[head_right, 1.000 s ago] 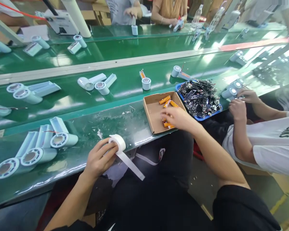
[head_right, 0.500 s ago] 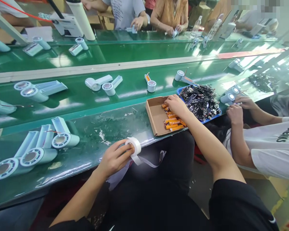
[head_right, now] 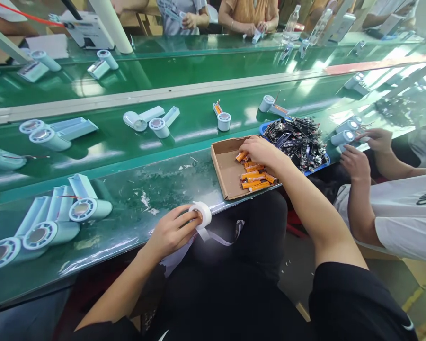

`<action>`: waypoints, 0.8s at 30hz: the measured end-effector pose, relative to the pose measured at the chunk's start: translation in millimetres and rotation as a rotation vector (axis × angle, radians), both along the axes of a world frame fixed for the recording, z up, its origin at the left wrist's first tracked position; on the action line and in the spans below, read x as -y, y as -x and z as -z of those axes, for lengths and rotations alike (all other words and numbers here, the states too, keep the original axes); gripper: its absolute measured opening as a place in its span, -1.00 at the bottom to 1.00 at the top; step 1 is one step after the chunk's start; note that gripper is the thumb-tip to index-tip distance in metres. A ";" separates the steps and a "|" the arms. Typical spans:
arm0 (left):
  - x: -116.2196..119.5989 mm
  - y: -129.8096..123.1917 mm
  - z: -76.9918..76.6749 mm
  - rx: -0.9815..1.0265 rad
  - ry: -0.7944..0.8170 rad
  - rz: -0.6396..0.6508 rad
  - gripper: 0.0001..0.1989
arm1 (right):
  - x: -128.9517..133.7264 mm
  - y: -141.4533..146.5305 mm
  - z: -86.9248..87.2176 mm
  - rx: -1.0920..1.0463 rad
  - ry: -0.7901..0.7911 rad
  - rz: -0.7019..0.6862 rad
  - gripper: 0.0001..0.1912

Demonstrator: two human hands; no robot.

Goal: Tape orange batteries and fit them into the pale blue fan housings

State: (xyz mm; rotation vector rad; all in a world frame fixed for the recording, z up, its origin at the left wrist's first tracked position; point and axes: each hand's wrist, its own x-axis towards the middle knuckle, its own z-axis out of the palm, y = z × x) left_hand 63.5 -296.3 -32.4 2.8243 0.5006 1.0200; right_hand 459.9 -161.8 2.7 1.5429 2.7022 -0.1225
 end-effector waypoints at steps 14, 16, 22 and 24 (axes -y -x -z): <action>-3.6 -3.8 -30.6 -0.264 -0.058 0.054 -0.73 | 168.2 70.7 -17.7 -1.114 0.231 0.492 -0.55; -2.9 -10.0 -35.7 -0.272 -0.083 0.093 -0.72 | 186.3 79.4 -15.1 -1.073 0.245 0.465 -0.64; 1.9 -29.0 -47.3 -0.336 -0.002 0.194 -0.74 | 223.3 79.2 -4.8 -1.004 0.263 0.423 -0.65; 3.3 -34.5 -49.7 -0.362 0.028 0.218 -0.75 | 231.3 77.2 -0.7 -0.993 0.306 0.403 -0.64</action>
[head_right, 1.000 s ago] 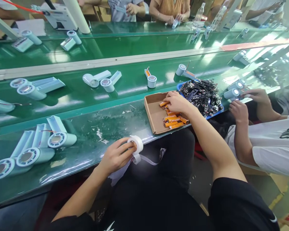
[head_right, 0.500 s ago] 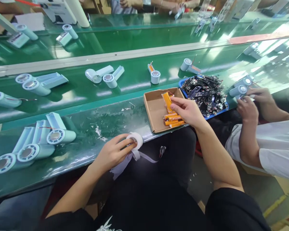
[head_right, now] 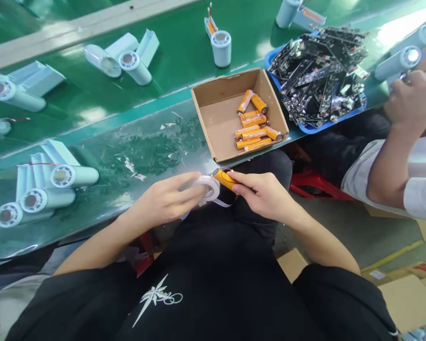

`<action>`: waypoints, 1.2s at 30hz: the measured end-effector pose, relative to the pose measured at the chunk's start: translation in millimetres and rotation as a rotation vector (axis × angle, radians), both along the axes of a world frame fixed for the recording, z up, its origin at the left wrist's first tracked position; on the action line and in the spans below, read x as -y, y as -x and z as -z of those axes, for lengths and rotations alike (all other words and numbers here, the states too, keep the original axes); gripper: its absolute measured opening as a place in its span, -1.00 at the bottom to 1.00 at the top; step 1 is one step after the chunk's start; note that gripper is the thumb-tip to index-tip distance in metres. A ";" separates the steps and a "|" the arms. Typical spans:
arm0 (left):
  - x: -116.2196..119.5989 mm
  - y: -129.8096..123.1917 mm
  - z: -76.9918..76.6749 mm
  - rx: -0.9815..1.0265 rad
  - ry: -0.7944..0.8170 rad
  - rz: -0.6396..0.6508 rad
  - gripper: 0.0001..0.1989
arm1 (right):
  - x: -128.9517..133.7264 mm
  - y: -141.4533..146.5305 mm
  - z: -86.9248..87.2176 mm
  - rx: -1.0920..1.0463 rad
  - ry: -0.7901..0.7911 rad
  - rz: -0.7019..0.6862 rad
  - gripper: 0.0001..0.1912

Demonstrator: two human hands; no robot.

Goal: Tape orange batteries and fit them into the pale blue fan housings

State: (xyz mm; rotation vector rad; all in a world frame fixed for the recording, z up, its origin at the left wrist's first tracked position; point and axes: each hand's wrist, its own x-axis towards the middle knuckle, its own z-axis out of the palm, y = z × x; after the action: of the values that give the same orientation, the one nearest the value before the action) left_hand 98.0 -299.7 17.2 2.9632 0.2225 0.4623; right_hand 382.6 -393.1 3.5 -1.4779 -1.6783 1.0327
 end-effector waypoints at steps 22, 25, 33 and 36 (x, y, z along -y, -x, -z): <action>49.8 -80.0 14.0 0.074 0.055 -0.284 -0.76 | 10.2 55.7 44.0 -0.850 0.006 0.719 -0.45; 74.2 -81.2 21.5 0.132 0.158 -0.062 -0.82 | 12.4 18.0 35.4 -0.719 -0.044 0.736 -0.51; 24.3 57.5 50.2 0.076 0.063 -0.619 -0.76 | 46.1 -88.4 25.0 -0.460 -0.007 0.934 -0.53; -22.4 87.3 48.4 0.181 0.046 -0.693 -0.81 | 60.8 -83.3 53.8 -0.612 0.098 0.937 -0.47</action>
State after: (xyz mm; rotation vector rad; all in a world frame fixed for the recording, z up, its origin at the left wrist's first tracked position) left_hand 10.6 -277.3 -31.2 2.6986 1.2257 0.7718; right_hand 465.9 -453.9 -50.3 -1.5309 -0.4088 0.8762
